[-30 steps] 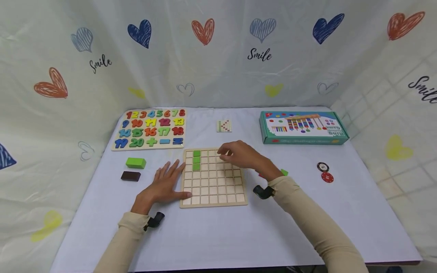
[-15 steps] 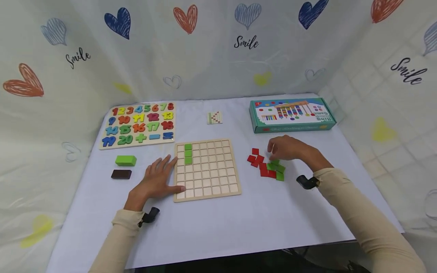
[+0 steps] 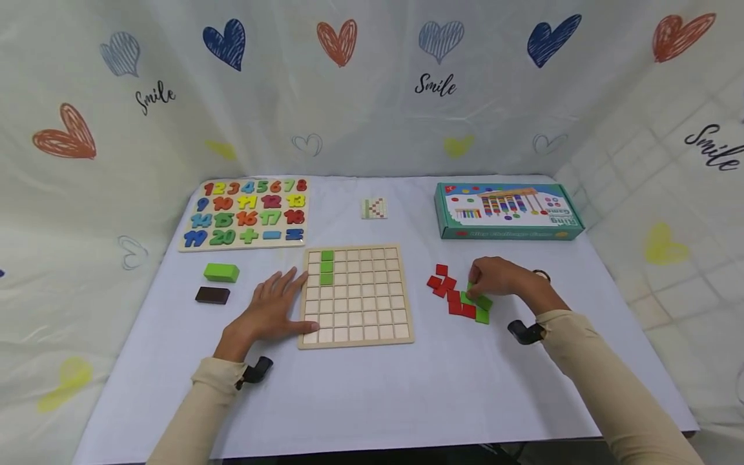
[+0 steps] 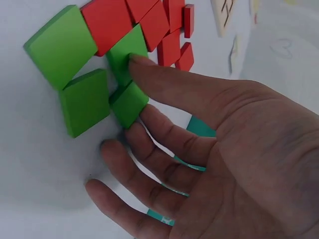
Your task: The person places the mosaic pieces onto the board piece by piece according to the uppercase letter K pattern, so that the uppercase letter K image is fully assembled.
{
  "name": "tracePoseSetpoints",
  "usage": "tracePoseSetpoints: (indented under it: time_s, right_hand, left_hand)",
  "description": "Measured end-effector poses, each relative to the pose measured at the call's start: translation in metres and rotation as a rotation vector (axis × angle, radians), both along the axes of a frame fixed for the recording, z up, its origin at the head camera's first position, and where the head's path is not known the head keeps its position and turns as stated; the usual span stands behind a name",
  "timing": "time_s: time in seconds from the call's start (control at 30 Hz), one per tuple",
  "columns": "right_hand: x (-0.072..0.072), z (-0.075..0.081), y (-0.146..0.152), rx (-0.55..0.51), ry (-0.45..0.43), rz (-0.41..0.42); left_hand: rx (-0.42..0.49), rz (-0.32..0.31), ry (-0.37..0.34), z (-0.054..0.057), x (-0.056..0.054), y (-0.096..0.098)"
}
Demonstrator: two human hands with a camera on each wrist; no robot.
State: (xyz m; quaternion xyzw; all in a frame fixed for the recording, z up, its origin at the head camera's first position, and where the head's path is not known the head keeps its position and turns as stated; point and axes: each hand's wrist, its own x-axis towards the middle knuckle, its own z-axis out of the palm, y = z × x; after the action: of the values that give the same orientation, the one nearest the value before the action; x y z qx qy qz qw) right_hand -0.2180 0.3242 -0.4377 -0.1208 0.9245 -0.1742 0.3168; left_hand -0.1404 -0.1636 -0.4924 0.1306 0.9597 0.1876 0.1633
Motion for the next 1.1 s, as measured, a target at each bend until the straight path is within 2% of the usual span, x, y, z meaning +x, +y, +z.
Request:
tracePoseSetpoints:
  time_s: [0.23,0.53,0.93,1.1]
  right_hand:
    - [0.002,0.003,-0.006,0.007,0.003,0.006]
    - [0.008,0.002,-0.006,-0.015,0.066,-0.015]
    - [0.010,0.004,0.006,-0.093,0.092,-0.015]
    - [0.009,0.010,-0.003,-0.154,0.150,-0.012]
  left_hand:
    - [0.010,-0.002,0.003,0.001,0.001,0.001]
    - [-0.011,-0.006,0.018,0.000,-0.002,0.000]
    - [0.014,0.015,-0.005,0.000,0.000,0.001]
    - [0.021,0.023,-0.010,0.001,0.002,0.000]
